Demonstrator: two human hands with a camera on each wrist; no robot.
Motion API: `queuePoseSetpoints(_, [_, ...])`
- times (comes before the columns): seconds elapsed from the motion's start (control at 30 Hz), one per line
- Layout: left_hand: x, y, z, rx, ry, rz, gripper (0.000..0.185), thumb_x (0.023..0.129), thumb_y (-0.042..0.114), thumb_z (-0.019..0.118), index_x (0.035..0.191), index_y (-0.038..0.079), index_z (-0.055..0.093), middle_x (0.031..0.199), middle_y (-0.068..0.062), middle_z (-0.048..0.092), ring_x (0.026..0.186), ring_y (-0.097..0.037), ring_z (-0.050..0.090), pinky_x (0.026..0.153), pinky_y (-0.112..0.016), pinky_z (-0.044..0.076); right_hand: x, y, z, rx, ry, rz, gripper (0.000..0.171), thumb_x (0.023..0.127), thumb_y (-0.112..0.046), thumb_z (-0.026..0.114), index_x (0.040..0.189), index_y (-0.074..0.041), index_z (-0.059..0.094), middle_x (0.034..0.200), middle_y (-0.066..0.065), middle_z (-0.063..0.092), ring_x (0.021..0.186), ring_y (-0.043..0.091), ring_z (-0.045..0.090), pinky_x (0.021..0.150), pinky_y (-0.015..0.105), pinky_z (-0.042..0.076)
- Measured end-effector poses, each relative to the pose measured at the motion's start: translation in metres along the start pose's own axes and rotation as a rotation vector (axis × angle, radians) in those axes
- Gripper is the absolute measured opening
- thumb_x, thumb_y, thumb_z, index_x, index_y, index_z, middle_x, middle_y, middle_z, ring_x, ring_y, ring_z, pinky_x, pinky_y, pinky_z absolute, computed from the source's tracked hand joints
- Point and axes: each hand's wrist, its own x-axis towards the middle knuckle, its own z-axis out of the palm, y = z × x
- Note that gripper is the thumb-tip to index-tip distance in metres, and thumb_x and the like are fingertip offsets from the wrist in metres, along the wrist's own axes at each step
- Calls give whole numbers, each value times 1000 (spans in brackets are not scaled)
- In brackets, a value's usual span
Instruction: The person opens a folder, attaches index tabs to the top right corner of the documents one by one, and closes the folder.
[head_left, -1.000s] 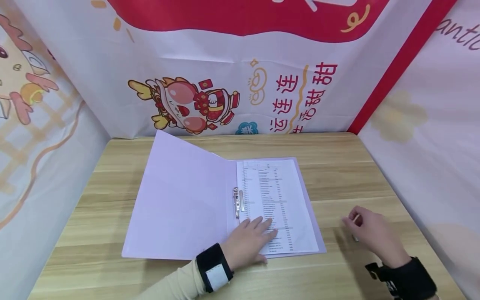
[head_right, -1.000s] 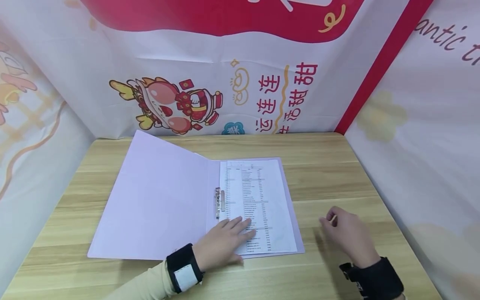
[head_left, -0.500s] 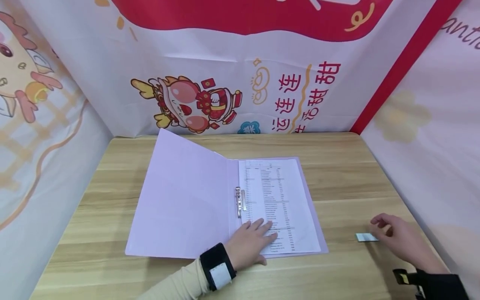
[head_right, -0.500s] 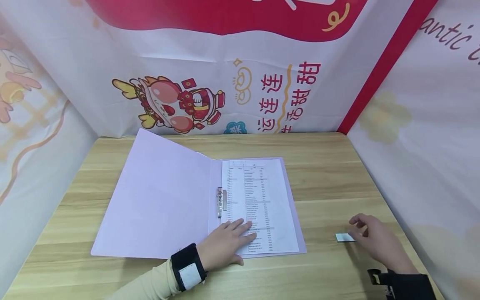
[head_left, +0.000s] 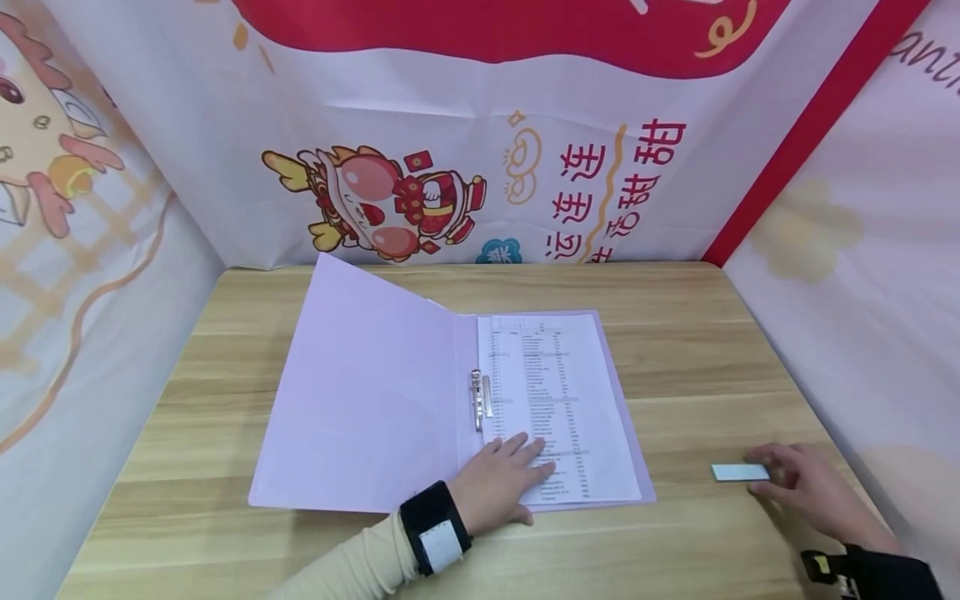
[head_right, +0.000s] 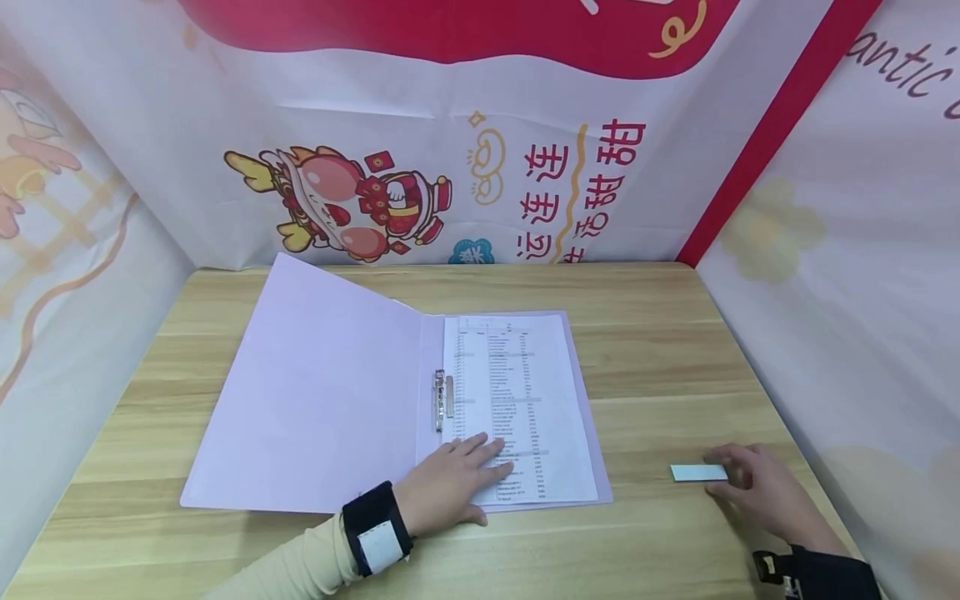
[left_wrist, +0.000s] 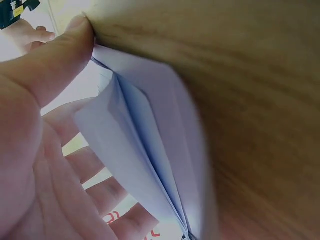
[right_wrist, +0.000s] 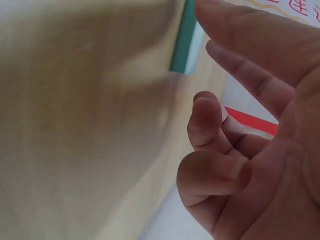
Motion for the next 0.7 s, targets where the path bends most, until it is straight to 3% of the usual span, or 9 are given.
queuePoseSetpoints(0.23, [0,1,0,17,-4,-2,75,86,55,72,152,29,48,162,-2,37,149,-26,34,115,-48,37,2,6,8,13,5,16,32,81,-8,85,109,-4,70,91,2,58,72,7,43,59,23,38])
queuePoseSetpoints(0.7, [-1,0,1,12,15,8,75,87,55,71,153,28,48,162,-3,37,148,-27,35,115,-49,37,3,6,11,17,14,40,22,80,-5,84,95,-10,69,85,0,58,69,4,45,59,23,39])
